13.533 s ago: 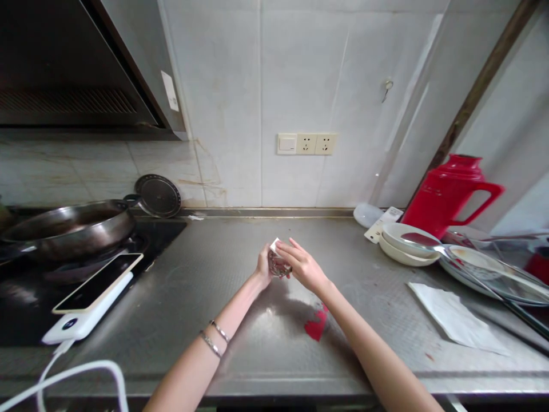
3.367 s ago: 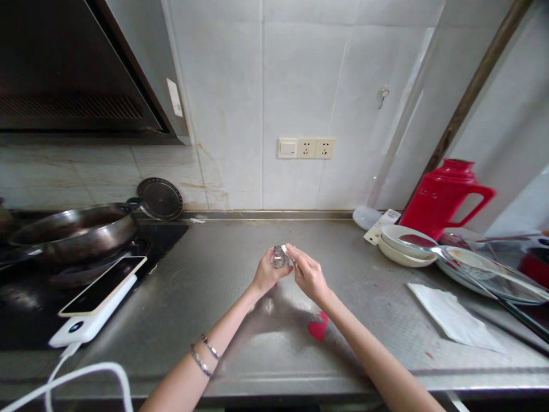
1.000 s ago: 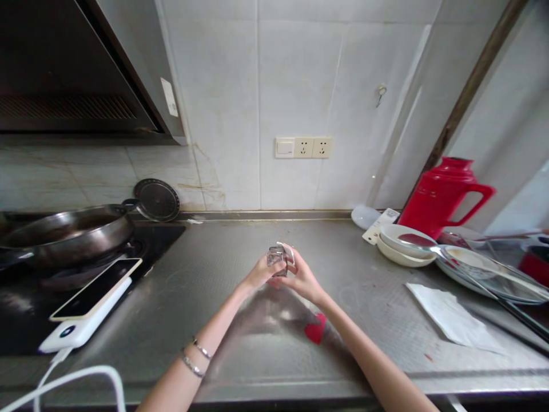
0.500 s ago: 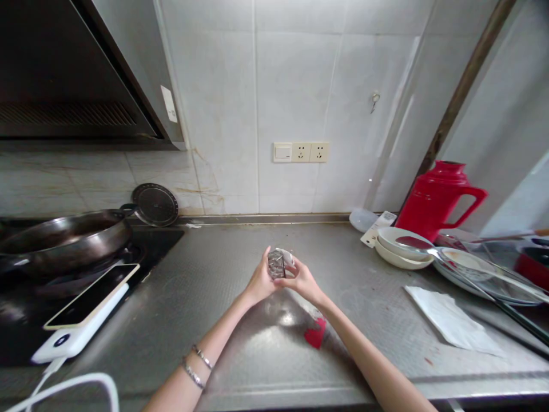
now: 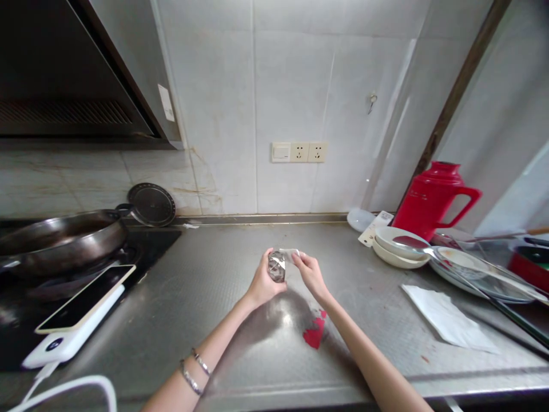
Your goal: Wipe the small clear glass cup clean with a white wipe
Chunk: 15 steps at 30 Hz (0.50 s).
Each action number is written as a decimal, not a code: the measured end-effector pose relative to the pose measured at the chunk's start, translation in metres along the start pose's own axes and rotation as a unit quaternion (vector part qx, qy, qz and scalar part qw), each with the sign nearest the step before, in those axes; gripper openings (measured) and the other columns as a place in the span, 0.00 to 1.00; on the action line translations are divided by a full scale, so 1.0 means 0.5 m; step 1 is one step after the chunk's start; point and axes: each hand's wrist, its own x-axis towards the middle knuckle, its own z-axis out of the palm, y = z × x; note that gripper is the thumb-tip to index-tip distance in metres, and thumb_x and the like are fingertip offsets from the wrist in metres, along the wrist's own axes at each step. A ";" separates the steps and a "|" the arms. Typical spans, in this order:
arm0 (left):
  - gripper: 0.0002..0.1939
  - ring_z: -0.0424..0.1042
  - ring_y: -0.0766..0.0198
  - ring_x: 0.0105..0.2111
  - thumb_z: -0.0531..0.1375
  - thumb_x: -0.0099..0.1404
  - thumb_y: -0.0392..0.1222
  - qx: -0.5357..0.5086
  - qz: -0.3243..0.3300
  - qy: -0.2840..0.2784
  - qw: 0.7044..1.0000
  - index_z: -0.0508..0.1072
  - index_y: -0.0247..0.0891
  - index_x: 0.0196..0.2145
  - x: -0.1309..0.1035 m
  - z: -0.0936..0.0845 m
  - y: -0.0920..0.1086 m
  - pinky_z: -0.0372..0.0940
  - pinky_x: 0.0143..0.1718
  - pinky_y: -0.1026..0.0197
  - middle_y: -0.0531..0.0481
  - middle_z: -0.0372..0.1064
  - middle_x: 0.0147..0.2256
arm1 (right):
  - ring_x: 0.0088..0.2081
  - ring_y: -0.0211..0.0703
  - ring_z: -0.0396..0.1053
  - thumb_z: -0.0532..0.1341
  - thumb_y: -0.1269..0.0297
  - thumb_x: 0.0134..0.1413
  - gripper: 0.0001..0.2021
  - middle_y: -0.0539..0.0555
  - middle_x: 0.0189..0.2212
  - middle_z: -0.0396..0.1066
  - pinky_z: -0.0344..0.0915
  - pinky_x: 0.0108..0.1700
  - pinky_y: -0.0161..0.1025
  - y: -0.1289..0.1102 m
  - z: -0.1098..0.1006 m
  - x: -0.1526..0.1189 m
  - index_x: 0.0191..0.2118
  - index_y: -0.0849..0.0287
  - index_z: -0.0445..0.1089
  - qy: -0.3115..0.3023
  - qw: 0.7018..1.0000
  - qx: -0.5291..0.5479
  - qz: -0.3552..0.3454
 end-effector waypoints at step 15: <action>0.43 0.63 0.53 0.51 0.60 0.38 0.24 0.037 0.014 0.037 0.999 0.56 0.39 0.54 -0.004 0.010 -0.010 0.58 0.53 0.51 0.43 0.60 0.51 | 0.57 0.45 0.63 0.48 0.72 0.60 0.22 0.51 0.55 0.66 0.57 0.61 0.52 -0.017 0.007 -0.028 0.56 0.49 0.65 -0.105 0.946 -0.180 -0.248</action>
